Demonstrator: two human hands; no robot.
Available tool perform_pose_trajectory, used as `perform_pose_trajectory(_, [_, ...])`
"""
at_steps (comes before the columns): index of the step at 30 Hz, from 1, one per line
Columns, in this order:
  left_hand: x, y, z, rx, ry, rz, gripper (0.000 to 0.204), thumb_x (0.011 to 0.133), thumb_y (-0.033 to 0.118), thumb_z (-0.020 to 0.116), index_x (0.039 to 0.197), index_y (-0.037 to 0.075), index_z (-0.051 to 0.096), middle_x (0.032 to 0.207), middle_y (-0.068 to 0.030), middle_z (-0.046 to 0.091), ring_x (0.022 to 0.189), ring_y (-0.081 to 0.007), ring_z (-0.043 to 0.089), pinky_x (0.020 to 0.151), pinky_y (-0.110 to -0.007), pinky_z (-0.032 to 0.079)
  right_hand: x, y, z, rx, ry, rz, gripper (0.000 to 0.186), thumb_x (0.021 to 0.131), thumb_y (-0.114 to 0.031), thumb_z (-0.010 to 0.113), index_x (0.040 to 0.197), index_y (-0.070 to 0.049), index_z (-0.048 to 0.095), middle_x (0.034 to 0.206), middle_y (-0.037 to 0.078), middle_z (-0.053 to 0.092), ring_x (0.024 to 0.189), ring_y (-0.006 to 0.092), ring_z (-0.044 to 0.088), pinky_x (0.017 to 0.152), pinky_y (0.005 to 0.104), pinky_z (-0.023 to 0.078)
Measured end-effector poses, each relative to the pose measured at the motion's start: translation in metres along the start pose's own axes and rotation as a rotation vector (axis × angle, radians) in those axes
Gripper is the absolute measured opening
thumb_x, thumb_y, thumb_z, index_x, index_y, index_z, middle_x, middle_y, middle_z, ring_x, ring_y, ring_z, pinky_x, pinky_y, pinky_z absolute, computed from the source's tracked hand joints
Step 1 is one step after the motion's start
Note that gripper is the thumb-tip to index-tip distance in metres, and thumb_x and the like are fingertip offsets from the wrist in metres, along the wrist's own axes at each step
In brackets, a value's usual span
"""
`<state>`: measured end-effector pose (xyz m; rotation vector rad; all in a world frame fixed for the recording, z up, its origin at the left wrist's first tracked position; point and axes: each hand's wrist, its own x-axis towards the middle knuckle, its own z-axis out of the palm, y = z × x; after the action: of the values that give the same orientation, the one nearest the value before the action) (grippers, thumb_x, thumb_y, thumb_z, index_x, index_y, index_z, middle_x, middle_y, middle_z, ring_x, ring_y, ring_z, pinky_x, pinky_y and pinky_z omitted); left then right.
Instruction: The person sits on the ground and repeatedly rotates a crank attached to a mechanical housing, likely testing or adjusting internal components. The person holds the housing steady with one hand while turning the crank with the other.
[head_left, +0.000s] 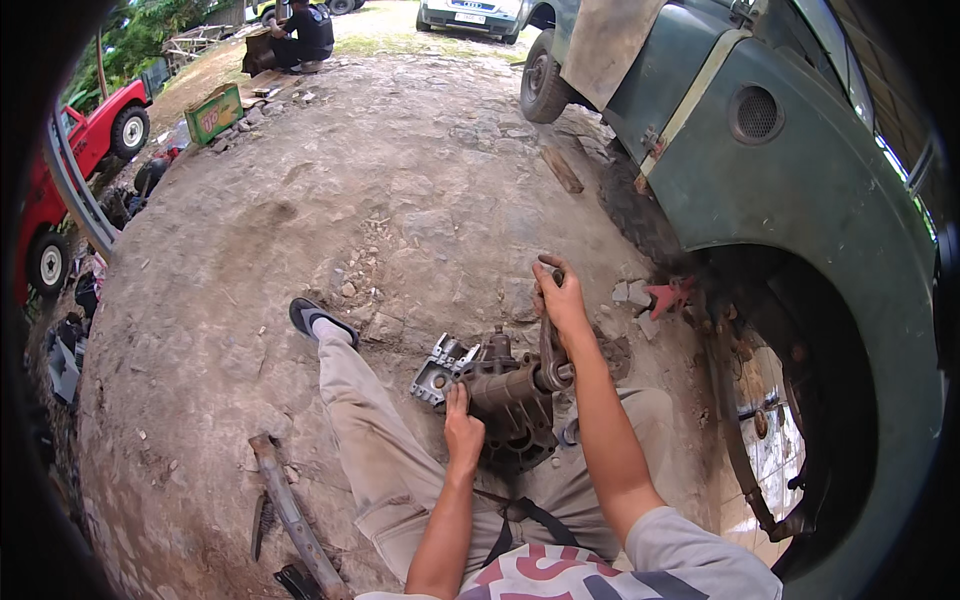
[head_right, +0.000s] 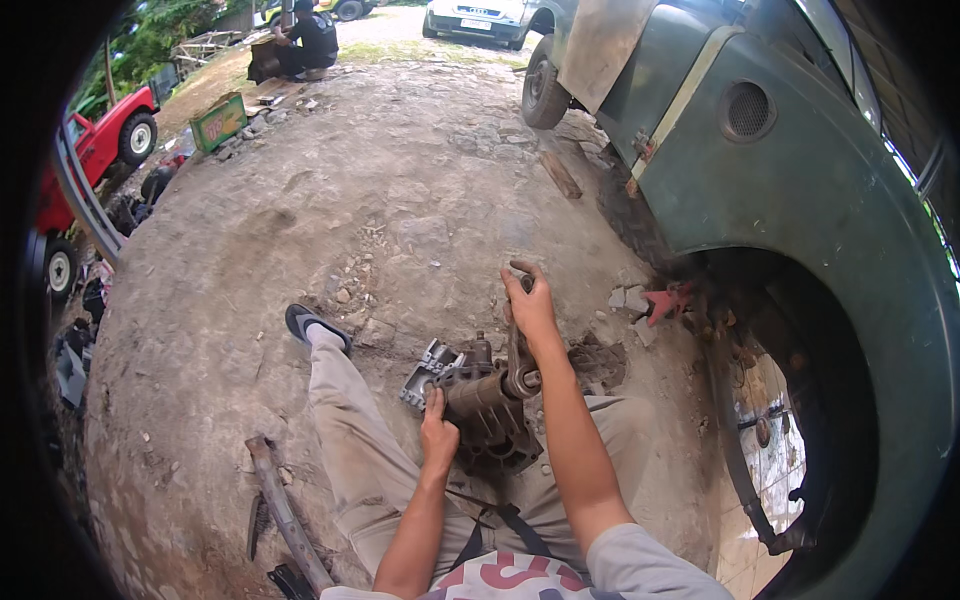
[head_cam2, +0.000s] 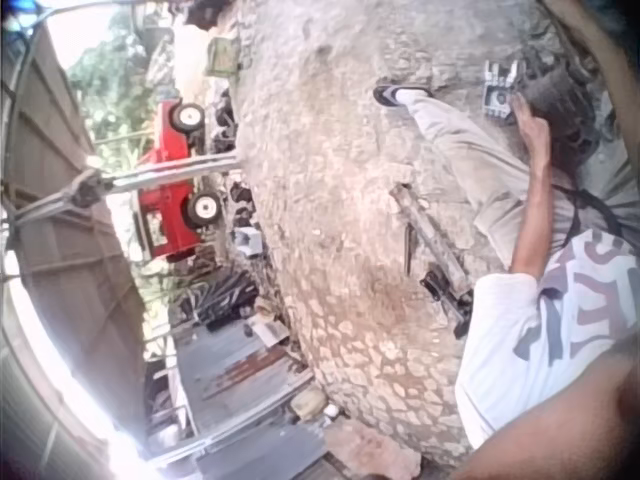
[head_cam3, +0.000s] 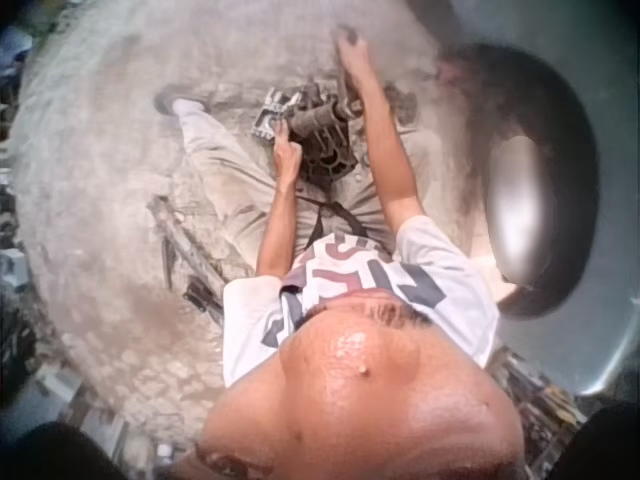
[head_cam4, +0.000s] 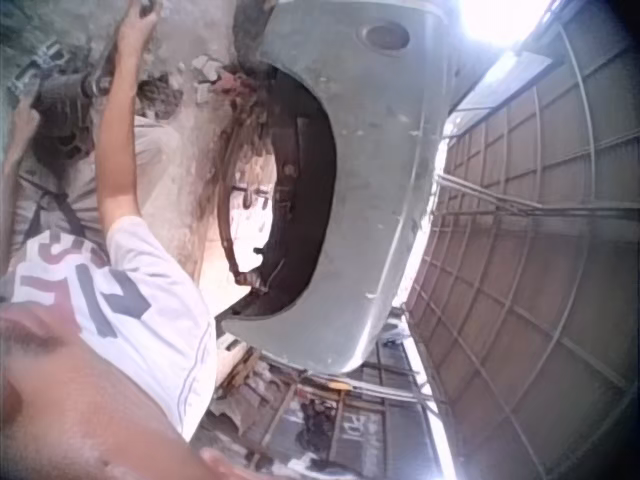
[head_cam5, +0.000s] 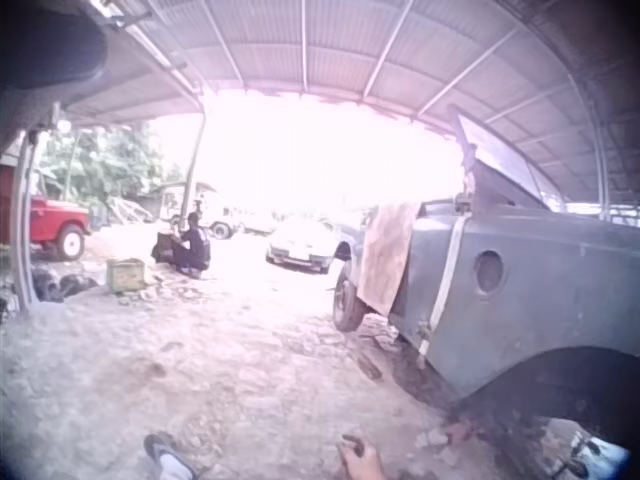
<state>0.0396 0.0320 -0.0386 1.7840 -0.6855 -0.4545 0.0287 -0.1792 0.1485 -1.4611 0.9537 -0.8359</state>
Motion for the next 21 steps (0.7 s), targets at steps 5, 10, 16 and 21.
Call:
perform_pose_trajectory(5, [-0.017,0.085,-0.002,-0.169,-0.054,0.251,0.077,0.072,-0.015,0.037,0.147,0.002,0.045,0.15,-0.0238,0.044,0.144,-0.0378,0.037,0.119,-0.041,0.031,0.0,0.006,-0.008,0.034,-0.004,-0.012,0.036,0.095,-0.024,0.07,0.123,-0.004,0.058,0.069,-0.002,0.05,0.051,0.0088,0.047,0.044,0.0274,0.037])
perform_pose_trajectory(10, [-0.006,0.023,-0.004,-0.057,0.021,0.097,0.075,0.072,-0.017,0.035,0.144,0.0,0.048,0.148,-0.0244,0.048,0.142,-0.0377,0.04,0.118,-0.041,0.031,0.0,0.003,-0.001,-0.001,-0.016,0.003,0.039,0.097,-0.026,0.069,0.125,-0.004,0.054,0.071,0.0,0.051,0.051,0.0107,0.049,0.046,0.0291,0.039])
perform_pose_trajectory(16, [-0.015,0.078,-0.004,-0.135,-0.062,0.244,0.076,0.072,-0.016,0.039,0.145,0.002,0.048,0.149,-0.0223,0.047,0.142,-0.0375,0.039,0.118,-0.041,0.032,-0.003,0.004,-0.008,0.058,0.004,0.044,0.037,0.095,-0.025,0.071,0.122,-0.004,0.057,0.07,-0.001,0.051,0.052,0.0098,0.049,0.046,0.0283,0.039])
perform_pose_trajectory(21, [-0.019,0.076,0.002,-0.142,-0.022,0.268,0.08,0.07,-0.017,0.039,0.148,0.001,0.042,0.152,-0.0223,0.043,0.145,-0.038,0.035,0.121,-0.045,0.026,-0.004,-0.001,-0.004,0.106,-0.011,0.047,0.033,0.094,-0.024,0.072,0.116,-0.004,0.058,0.069,-0.001,0.052,0.049,0.0103,0.049,0.046,0.0286,0.04])
